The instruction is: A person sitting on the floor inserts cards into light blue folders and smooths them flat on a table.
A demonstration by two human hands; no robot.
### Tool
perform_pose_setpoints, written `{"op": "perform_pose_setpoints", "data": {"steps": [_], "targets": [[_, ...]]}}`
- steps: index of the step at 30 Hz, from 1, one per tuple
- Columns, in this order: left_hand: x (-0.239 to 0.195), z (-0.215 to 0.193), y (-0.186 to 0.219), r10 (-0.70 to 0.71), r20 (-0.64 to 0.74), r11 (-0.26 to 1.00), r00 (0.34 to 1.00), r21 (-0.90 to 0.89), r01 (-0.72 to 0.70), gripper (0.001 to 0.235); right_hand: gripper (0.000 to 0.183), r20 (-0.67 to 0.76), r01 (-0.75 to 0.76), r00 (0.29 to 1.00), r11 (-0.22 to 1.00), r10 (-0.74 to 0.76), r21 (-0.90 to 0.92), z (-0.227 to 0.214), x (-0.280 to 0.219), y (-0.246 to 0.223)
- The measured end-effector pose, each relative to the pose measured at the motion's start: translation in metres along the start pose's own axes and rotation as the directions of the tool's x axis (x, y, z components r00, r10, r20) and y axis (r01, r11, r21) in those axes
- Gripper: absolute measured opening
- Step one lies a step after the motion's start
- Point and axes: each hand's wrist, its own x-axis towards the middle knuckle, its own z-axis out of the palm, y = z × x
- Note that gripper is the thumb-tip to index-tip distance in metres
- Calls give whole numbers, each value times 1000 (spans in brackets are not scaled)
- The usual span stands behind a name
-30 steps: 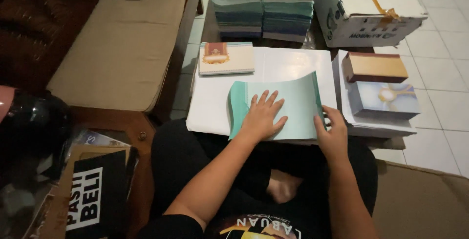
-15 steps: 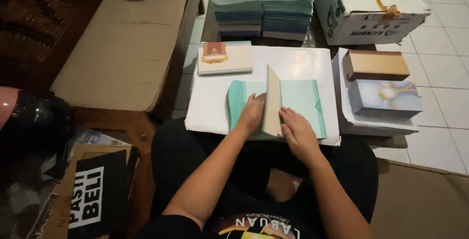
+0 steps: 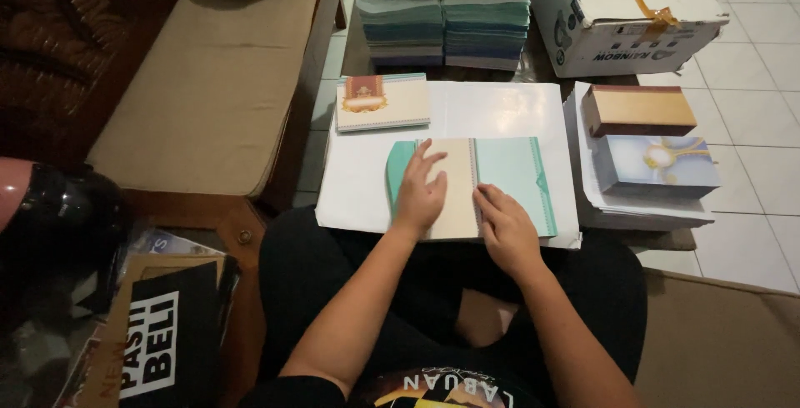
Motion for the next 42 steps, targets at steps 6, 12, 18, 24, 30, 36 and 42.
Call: {"op": "perform_pose_setpoints", "data": {"steps": [6, 12, 18, 24, 30, 36, 42], "targets": [[5, 10, 16, -175, 521, 686, 835, 673, -276, 58, 57, 16, -15, 1000, 999, 16, -41, 3, 0, 1], [25, 35, -5, -93, 476, 651, 875, 694, -309, 55, 61, 134, -3, 991, 986, 26, -170, 1, 1, -7], [40, 12, 38, -126, 498, 715, 858, 645, -270, 56, 63, 221, -15, 973, 969, 71, -246, -1, -3, -8], [41, 16, 34, -178, 491, 714, 853, 660, -231, 60, 68, 288, -17, 951, 945, 116, -326, 8, 48, 17], [43, 19, 26, -198, 491, 728, 848, 653, -208, 60, 60, 260, -74, 951, 937, 170, -342, 15, 83, 25], [43, 12, 39, -183, 498, 717, 847, 658, -232, 57, 60, 233, -27, 964, 917, 129, -398, 14, 34, 12], [44, 14, 37, -198, 491, 729, 848, 652, -208, 58, 64, 252, 24, 964, 915, 86, -403, 9, 19, 8]]}}
